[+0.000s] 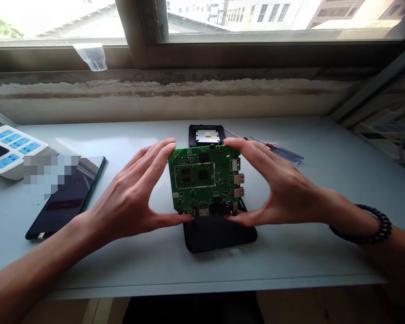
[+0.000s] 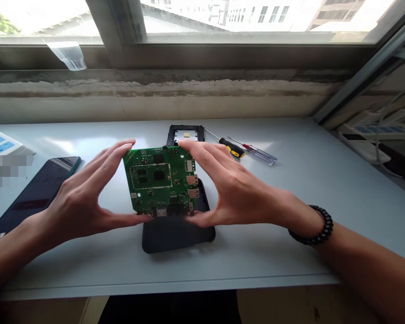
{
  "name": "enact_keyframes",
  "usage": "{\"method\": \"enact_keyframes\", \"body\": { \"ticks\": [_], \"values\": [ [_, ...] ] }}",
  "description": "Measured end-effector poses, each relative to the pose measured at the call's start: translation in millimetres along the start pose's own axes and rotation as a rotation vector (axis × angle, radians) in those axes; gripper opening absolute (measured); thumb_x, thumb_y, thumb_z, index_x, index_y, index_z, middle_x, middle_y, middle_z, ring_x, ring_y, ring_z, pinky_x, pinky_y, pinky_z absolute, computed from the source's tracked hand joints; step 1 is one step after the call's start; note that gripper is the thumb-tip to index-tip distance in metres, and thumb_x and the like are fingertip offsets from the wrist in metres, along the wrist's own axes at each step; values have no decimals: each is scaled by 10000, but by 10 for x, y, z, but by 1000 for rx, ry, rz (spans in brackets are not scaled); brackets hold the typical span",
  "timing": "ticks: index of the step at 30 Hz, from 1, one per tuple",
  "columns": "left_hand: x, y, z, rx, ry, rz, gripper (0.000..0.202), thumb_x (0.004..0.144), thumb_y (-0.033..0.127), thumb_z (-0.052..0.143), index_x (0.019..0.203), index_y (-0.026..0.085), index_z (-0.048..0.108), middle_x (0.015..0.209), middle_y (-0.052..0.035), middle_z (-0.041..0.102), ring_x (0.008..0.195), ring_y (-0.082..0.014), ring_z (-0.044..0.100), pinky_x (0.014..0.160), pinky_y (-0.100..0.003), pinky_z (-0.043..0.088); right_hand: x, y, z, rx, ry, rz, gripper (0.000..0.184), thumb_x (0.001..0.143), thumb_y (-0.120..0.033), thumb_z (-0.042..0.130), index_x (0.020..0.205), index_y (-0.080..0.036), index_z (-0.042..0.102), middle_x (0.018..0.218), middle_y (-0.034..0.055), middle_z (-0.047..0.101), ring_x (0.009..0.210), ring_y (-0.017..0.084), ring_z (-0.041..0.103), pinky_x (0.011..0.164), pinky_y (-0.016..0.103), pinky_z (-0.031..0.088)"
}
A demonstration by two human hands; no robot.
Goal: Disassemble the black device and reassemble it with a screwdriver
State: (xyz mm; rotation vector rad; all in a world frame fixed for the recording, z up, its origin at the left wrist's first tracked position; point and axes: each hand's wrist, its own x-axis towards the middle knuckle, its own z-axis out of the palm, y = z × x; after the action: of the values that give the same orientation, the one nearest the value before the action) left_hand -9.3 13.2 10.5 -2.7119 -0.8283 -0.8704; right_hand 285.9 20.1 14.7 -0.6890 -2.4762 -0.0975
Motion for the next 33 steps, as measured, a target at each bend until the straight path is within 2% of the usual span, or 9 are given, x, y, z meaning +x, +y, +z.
{"method": "enact_keyframes", "body": {
  "ticks": [5, 9, 12, 17, 25, 33],
  "values": [
    [-3, -4, -3, 15, -5, 28, 1032, 861, 548, 774, 1594, 54, 240, 1501, -317, 497, 1413, -413, 509, 1193, -574, 440, -5, -42, -32, 3, -30, 25, 961, 792, -490, 750, 1542, -107, 286, 1450, 233, 544, 1364, 347, 540, 1099, 475, 510],
    [6, -23, -5, 70, 11, 77, 1039, 846, 579, 779, 1570, 29, 276, 1448, -329, 546, 1364, -408, 562, 1173, -584, 454, -24, -42, -31, -11, -19, -3, 966, 798, -470, 761, 1544, -83, 286, 1424, 245, 557, 1337, 346, 559, 1101, 472, 497],
    [17, -40, -18, 130, 69, 123, 1017, 833, 613, 769, 1544, 31, 333, 1401, -312, 598, 1315, -391, 611, 1148, -572, 480, -33, -10, -13, -35, -6, -36, 956, 843, -489, 741, 1559, -64, 273, 1393, 261, 571, 1296, 342, 584, 1083, 468, 500],
    [30, -52, -37, 208, 157, 191, 987, 795, 631, 793, 1414, -68, 473, 1272, -342, 668, 1229, -389, 674, 1121, -549, 503, -41, 55, 2, -74, 11, -99, 1009, 866, -617, 641, 1583, -24, 251, 1399, 273, 567, 1311, 313, 579, 1081, 384, 515],
    [30, -53, -43, 262, 188, 223, 928, 786, 562, 813, 1378, -85, 508, 1263, -332, 678, 1243, -371, 670, 1135, -531, 493, -44, 107, 12, -113, 53, -144, 1017, 872, -545, 654, 1629, -51, 189, 1349, 239, 619, 1213, 296, 638, 1036, 381, 529],
    [10, -73, -37, 276, 184, 227, 992, 810, 672, 758, 1378, -102, 508, 1267, -338, 673, 1257, -384, 658, 1142, -535, 488, -30, 128, 10, -129, 62, -156, 1002, 885, -530, 639, 1640, -62, 173, 1368, 241, 627, 1214, 301, 658, 1035, 373, 528]
  ]
}}
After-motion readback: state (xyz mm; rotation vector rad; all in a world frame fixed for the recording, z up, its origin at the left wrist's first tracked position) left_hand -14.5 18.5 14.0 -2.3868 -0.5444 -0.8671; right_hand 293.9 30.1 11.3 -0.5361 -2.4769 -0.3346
